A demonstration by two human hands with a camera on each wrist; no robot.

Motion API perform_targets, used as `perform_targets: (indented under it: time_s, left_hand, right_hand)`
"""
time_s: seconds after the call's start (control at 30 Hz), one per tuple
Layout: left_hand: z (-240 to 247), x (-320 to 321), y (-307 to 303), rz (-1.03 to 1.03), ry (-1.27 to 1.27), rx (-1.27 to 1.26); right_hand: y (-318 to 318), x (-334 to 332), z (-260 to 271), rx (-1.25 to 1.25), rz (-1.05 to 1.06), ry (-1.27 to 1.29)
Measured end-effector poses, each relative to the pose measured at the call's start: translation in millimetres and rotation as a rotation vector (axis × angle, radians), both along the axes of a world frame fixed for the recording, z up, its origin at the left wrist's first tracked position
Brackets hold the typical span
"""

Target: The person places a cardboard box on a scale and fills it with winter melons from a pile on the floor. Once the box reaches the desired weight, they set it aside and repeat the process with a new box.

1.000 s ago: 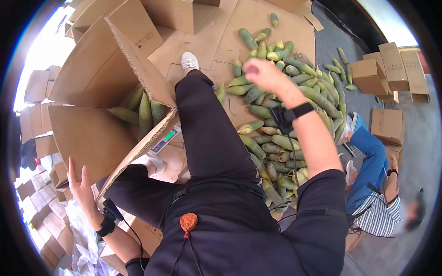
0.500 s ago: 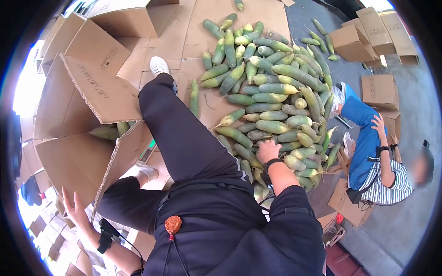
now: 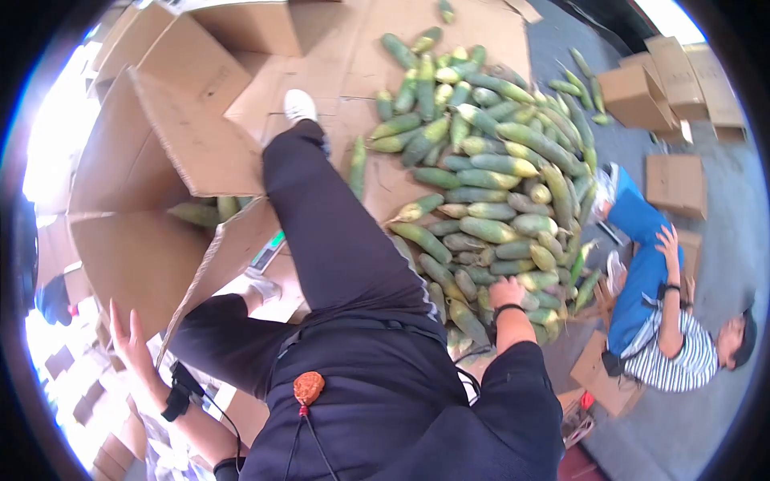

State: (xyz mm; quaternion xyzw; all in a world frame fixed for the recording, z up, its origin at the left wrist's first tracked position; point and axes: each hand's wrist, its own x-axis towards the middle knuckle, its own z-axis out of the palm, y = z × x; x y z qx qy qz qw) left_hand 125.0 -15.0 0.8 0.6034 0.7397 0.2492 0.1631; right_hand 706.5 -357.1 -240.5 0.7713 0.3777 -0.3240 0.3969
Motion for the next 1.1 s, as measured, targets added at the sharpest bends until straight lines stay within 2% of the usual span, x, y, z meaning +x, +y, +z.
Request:
perform_targets:
  time_s: [0.03,0.07,0.13,0.2,0.23,0.27,0.37,0.4,0.43,0.47,0.53,0.57,0.6,0.67,0.7,0.77,0.8,0.83,0.87,1.0,1.03,1.1]
  left_hand:
    - [12.1,10.7,-2.3,0.059,0.165,-0.083]
    - [-2.6,-8.0,-2.1,-0.018,0.08,0.028]
    - [-2.2,-4.5,-2.7,-0.006,0.078,0.053]
    - [-4.0,-8.7,-1.9,-0.004,0.064,0.026]
    - [-6.8,-10.0,-2.2,-0.003,-0.087,0.042]
    - [-4.9,-6.9,-2.3,-0.008,0.003,0.058]
    - [-2.1,-4.4,-2.4,-0.009,0.076,0.074]
    - [-2.6,-3.3,-2.4,0.012,-0.01,0.075]
    - [-2.7,-1.3,-2.4,0.031,-0.098,0.077]
    - [0.0,2.6,-2.5,0.041,-0.098,0.083]
    - [8.3,8.3,-2.7,0.053,0.058,0.058]
    - [5.7,6.0,-2.9,0.06,0.034,0.067]
    - [5.5,4.5,-2.5,0.067,0.03,0.07]
    - [4.6,2.6,-2.9,0.036,0.04,0.073]
    - [5.0,2.9,-3.2,0.043,0.035,0.079]
    - [7.7,5.5,-3.5,0.05,0.103,0.072]
    - [9.0,8.0,-3.6,0.058,0.101,0.079]
    - [10.2,11.1,-4.0,0.067,0.095,0.081]
    - [11.2,11.1,-4.1,0.075,0.088,0.083]
    - [14.5,9.8,-4.7,0.041,0.108,0.088]
    - [15.2,10.5,-5.1,0.044,0.12,0.091]
    - [19.4,13.7,-5.1,0.065,0.111,0.063]
  right_hand:
    - [-7.2,5.3,-14.3,-0.072,-0.053,0.003]
    - [-10.5,7.3,-22.8,-0.075,-0.085,-0.009]
    - [0.3,8.3,-17.3,-0.114,-0.09,0.036]
    - [-11.9,19.7,-37.6,0.019,-0.067,-0.021]
    - [-22.5,27.0,-53.9,0.116,-0.153,-0.072]
    - [-20.7,24.7,-44.2,0.287,-0.217,-0.026]
    - [-8.3,23.6,-17.5,0.497,-0.401,0.05]
    - [-13.1,33.5,-18.0,0.55,-0.45,0.044]
    - [-26.9,47.7,-32.8,0.717,-0.427,0.076]
    - [-20.8,53.7,-28.5,0.722,-0.417,0.08]
    - [-8.6,63.9,-15.8,0.887,-0.595,0.146]
    - [0.4,67.2,-11.1,1.012,-0.69,0.265]
    - [9.5,69.6,-7.3,1.015,-0.682,0.267]
    - [35.9,84.9,5.4,1.128,-0.9,0.381]
    - [54.9,84.5,19.0,1.133,-0.89,0.383]
    - [103.8,68.0,58.3,1.23,-1.041,0.505]
    - [137.3,45.7,90.8,1.256,-0.912,0.537]
    - [168.8,30.0,112.8,1.313,-0.934,0.584]
    - [194.2,28.1,126.1,1.352,-0.799,0.672]
    - [301.5,-26.3,246.1,1.468,-0.427,0.897]
    - [323.2,-34.2,273.2,1.489,-0.361,1.05]
    - [358.4,-60.3,335.2,1.517,-0.303,1.103]
